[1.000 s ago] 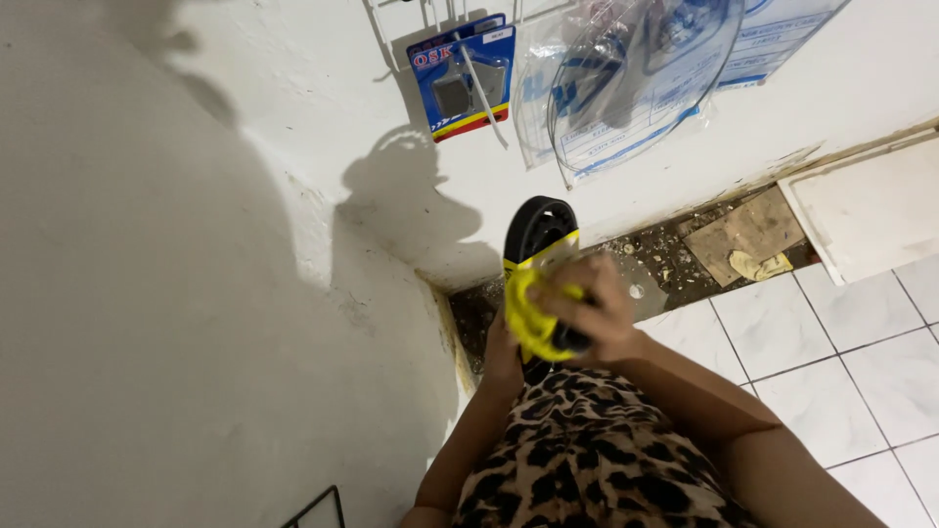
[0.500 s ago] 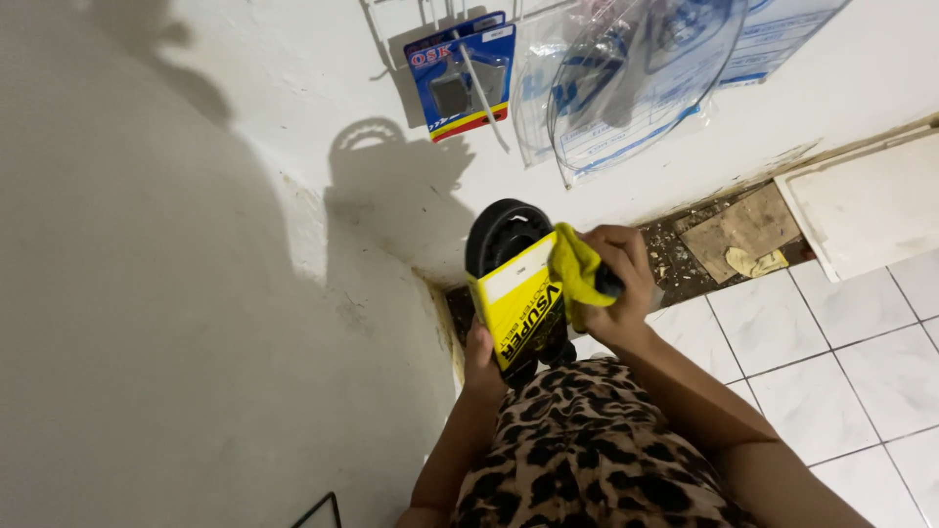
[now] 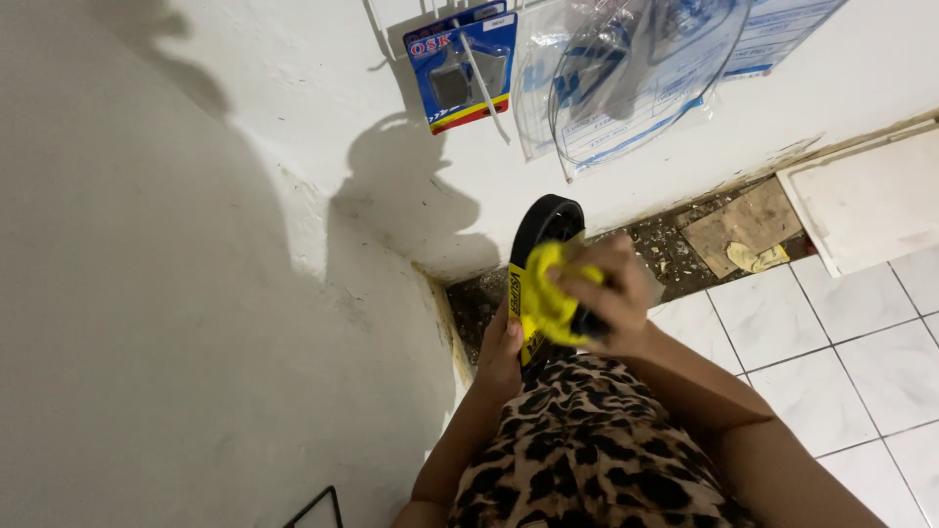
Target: Cleaning motorcycle scooter belts using a yellow cloth.
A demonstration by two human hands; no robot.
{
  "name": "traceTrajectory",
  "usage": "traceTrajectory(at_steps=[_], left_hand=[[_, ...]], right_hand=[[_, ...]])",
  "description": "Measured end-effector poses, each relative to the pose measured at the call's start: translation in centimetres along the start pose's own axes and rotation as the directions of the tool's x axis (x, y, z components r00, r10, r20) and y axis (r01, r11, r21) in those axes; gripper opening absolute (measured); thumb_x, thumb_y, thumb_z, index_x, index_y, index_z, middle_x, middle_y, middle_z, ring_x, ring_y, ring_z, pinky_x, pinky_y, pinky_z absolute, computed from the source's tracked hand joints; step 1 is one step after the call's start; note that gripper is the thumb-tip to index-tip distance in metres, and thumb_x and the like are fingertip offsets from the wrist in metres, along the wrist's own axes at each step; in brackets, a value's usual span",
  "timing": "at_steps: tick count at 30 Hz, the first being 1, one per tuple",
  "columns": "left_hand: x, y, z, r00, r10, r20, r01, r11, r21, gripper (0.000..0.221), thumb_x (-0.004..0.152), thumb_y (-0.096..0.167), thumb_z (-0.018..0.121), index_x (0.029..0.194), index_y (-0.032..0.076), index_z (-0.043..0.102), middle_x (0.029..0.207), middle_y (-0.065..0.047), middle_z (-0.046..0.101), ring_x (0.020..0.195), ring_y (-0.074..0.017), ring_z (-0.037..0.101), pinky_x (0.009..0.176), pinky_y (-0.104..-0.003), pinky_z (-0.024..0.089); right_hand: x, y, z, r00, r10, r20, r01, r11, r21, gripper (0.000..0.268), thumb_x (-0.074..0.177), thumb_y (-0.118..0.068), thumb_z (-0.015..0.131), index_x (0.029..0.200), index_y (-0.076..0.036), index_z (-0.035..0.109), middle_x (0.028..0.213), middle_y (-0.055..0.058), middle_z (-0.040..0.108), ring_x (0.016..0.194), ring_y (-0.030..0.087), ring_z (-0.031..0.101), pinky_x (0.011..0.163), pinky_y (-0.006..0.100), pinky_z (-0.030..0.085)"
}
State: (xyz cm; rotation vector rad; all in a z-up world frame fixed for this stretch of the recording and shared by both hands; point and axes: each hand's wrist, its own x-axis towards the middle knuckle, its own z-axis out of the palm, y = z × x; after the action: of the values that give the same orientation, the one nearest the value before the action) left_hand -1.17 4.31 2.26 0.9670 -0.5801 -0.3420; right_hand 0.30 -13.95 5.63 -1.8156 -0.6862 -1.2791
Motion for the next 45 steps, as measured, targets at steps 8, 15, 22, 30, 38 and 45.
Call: traceTrajectory(at_steps=[8,15,22,30,38,45], left_hand=[[-0.8,-2.0,0.1,0.999,-0.034,0.002,0.034,0.996,-0.085,0.065,0.106,0.033,0.040,0.161,0.001,0.024,0.147,-0.021,0.051,0.125,-0.0283,0.057,0.106,-0.050,0.047],[-2.0,-4.1,-2.0,0.994,-0.097,-0.055,0.087,0.982,-0.167,0.073,0.105,0.042,0.048,0.161,0.002,0.024,0.146,-0.022,0.054,0.125,-0.0275,0.059,0.104,-0.050,0.049],[-3.4,-9.0,-4.2,0.992,-0.081,-0.094,0.038,0.918,-0.394,0.072,0.103,0.039,0.044,0.162,0.006,0.019,0.154,-0.027,0.043,0.134,-0.0375,0.053,0.110,-0.060,0.042],[-1.5,-3.5,-1.3,0.996,-0.083,-0.028,0.070,0.950,-0.304,0.071,0.103,0.043,0.044,0.160,0.006,0.026,0.148,-0.025,0.051,0.127,-0.0377,0.058,0.108,-0.056,0.045],[-1.3,-11.1,-4.9,0.987,-0.115,-0.109,0.115,0.993,-0.008,0.082,0.104,0.061,0.039,0.162,0.006,0.023,0.146,-0.021,0.053,0.123,-0.0288,0.057,0.104,-0.050,0.047],[-0.7,-1.9,2.1,0.998,-0.051,-0.033,0.048,0.994,-0.099,0.072,0.106,0.043,0.043,0.163,0.005,0.021,0.147,-0.023,0.052,0.123,-0.0328,0.060,0.104,-0.054,0.048]], right_hand=[[4.1,1.4,-1.4,0.997,-0.032,-0.069,0.029,0.999,-0.035,0.040,0.100,-0.032,0.067,0.107,0.007,0.074,0.104,0.026,0.060,0.088,0.037,0.059,0.083,0.048,0.051],[6.0,1.0,-1.6,0.980,0.047,-0.196,-0.066,0.994,-0.091,0.028,0.098,-0.016,0.069,0.112,0.008,0.066,0.100,0.019,0.062,0.089,0.030,0.054,0.083,0.042,0.050],[-0.5,1.0,-2.7,0.970,0.218,-0.106,-0.223,0.974,-0.039,0.043,0.095,-0.033,0.072,0.108,0.009,0.069,0.101,0.024,0.060,0.090,0.038,0.059,0.082,0.051,0.051],[3.9,-0.8,-4.0,0.972,0.200,-0.125,-0.214,0.970,-0.110,0.045,0.097,-0.029,0.068,0.111,0.013,0.068,0.105,0.026,0.058,0.094,0.039,0.062,0.085,0.050,0.053],[1.6,-4.0,0.0,0.988,-0.031,0.148,-0.030,0.918,0.396,0.008,0.098,-0.006,0.057,0.104,-0.003,0.062,0.083,0.014,0.061,0.056,0.022,0.056,0.048,0.033,0.046],[1.4,-1.1,-3.1,0.993,0.120,0.005,-0.120,0.992,-0.050,0.043,0.094,-0.028,0.075,0.114,0.009,0.072,0.107,0.023,0.054,0.092,0.039,0.060,0.081,0.049,0.049]])
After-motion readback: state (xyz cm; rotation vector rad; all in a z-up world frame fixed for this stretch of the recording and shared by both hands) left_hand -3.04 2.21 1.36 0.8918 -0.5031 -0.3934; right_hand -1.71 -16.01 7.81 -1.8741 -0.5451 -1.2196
